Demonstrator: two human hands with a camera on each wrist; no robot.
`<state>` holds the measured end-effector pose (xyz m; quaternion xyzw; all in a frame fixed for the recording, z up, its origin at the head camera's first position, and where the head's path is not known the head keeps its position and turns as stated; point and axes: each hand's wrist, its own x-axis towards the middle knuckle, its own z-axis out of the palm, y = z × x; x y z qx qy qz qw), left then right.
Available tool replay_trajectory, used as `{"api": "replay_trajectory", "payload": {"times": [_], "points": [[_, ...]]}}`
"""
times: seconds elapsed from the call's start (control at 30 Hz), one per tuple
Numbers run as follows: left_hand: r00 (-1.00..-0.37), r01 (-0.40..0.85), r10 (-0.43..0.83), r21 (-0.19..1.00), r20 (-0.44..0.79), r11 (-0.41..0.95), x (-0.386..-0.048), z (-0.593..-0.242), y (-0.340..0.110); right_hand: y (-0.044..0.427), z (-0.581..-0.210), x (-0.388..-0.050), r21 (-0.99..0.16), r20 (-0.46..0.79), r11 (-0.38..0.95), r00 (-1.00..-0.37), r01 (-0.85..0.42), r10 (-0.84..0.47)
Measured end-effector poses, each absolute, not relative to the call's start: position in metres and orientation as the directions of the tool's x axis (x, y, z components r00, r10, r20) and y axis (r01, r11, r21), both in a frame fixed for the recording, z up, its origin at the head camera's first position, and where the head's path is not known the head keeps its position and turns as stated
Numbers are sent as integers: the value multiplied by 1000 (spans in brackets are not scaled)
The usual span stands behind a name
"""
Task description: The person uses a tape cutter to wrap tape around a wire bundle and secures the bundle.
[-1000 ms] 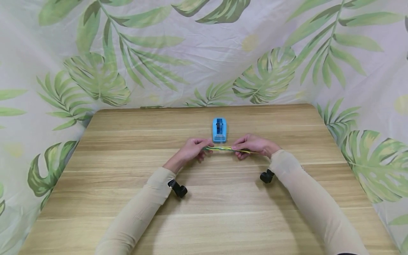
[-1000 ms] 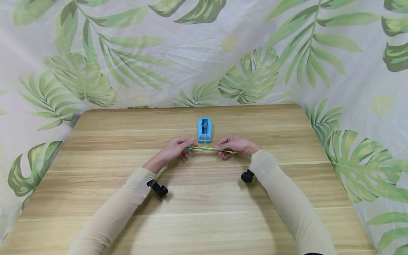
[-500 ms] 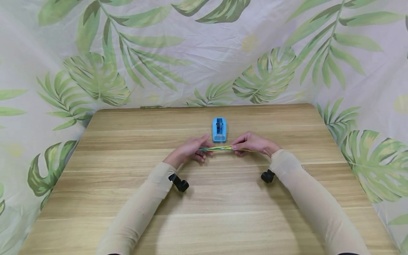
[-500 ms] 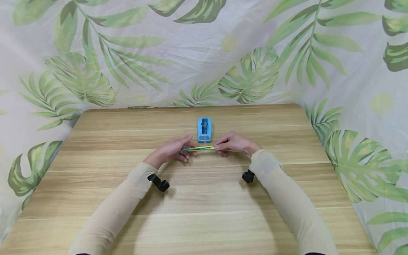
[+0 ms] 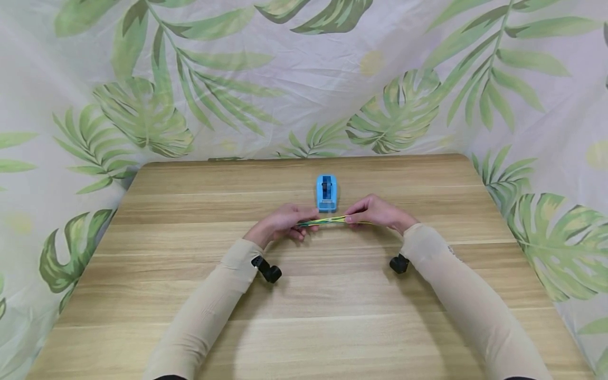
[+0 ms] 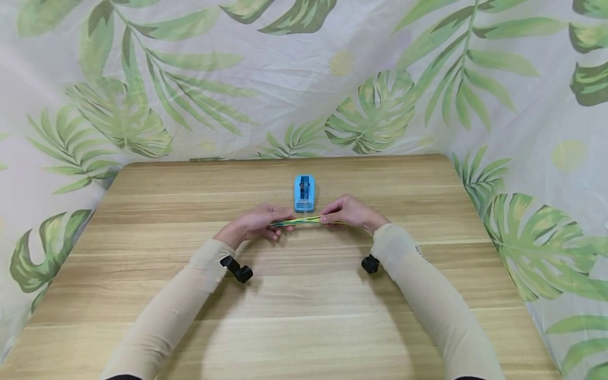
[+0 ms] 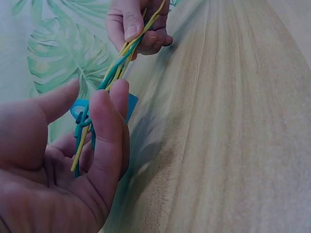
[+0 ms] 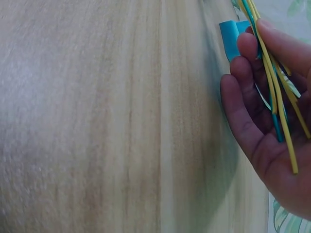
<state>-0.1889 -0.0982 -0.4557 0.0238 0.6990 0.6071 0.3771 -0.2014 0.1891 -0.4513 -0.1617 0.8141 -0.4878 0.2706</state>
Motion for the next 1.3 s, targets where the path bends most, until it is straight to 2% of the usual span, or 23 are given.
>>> {"api": "replay_trajectory", "payload": {"times": [0.27,0.5,0.87,1.3], "points": [[-720,-400,501,878,-479,264,-190,-457,-97,188,-451,-200,-874,-262,485,-812,-29,-521],[-759,-373,469,892,-452,256,-190,-457,-98,185,-448,-201,-860,-259,508,-818,-47,-514],[-818,-248,440,917,-371,312,-190,-456,-97,186,-444,-201,-851,-286,524,-804,-38,-522],[-848,-151,433,923,-304,353,-189,-456,-97,185,-444,-205,-849,-322,528,-798,6,-509]]}}
